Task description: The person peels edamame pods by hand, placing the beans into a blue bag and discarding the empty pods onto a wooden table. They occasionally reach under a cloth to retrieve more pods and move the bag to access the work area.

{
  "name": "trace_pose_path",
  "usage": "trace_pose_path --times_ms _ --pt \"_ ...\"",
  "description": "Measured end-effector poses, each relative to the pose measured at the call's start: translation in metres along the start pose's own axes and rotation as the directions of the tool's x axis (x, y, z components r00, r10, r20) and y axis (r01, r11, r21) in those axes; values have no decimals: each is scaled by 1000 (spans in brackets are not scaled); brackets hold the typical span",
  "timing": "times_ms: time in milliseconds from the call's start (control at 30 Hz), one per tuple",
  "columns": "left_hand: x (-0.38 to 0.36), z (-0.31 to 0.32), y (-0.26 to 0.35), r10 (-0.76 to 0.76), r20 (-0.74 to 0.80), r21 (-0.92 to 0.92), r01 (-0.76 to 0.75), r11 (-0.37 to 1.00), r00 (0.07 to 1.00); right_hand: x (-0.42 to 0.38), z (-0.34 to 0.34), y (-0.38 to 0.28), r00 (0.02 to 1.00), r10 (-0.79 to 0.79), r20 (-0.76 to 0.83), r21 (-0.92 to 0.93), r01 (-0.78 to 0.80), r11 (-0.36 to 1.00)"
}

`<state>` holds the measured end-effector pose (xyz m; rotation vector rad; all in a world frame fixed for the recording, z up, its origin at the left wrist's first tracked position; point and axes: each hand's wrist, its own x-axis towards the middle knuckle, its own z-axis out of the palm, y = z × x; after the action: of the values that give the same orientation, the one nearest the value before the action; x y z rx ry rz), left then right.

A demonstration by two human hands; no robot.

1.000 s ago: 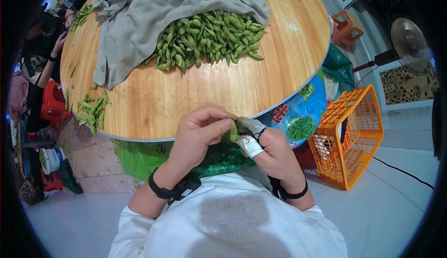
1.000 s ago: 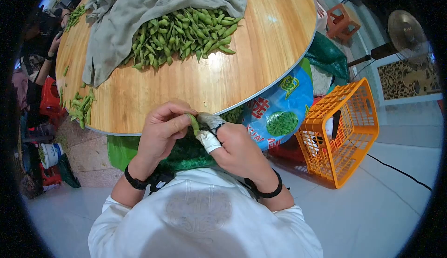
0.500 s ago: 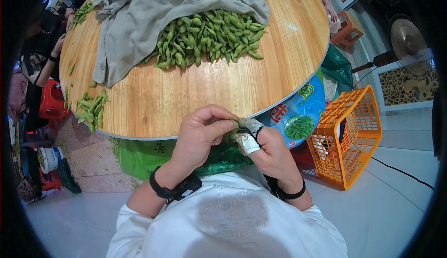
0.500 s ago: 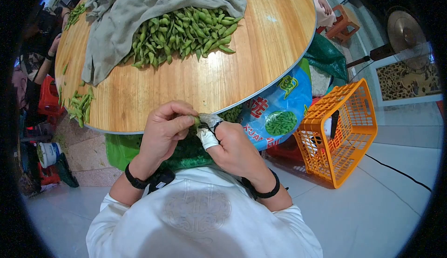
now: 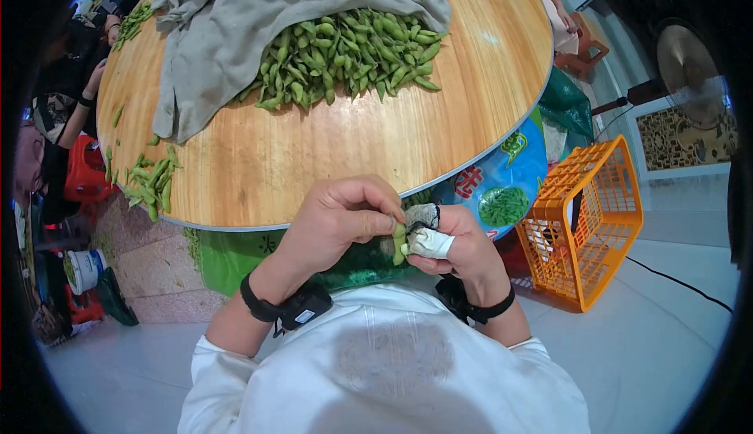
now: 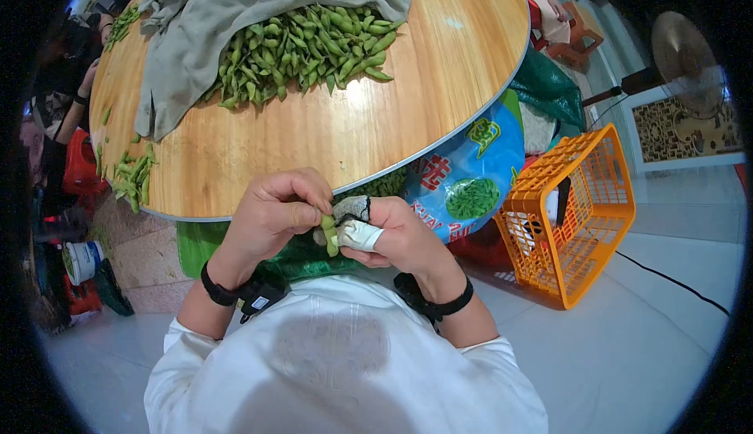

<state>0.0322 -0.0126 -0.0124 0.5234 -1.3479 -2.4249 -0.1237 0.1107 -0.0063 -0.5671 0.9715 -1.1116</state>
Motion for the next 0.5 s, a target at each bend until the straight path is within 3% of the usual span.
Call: trace_pose_path --times_ms 100,133,167,200,267,333,400,433,500 --pt "0 -4 -6 20 23 5 -21 1000 1000 2 -5 6 993 -18 119 142 1 990" --pt "0 -3 -5 23 23 6 -23 1000 999 3 0 5 988 -152 15 -251 151 956" --pt "0 0 -2 100 -39 171 -92 981 994 2 4 5 950 -312 -32 -612 228 758" --pt "-1 2 -2 183 -87 333 -145 932 979 1 8 4 950 -311 -35 -610 226 759" --pt "-1 7 -4 220 -110 332 -173 927 969 -2 16 0 922 -383 -51 -775 205 597" --pt "0 9 -6 261 -137 333 -203 921 956 -3 21 -2 925 -372 -83 -756 184 628" --pt "1 9 -9 291 -151 321 -232 918 945 -2 17 4 884 -466 -47 -857 204 474" --pt "2 10 -11 293 -152 322 -233 918 944 -3 19 5 884 -466 -45 -857 205 472" --pt "1 12 -14 333 -169 380 -251 890 928 -3 26 7 845 -524 -103 -931 104 350"
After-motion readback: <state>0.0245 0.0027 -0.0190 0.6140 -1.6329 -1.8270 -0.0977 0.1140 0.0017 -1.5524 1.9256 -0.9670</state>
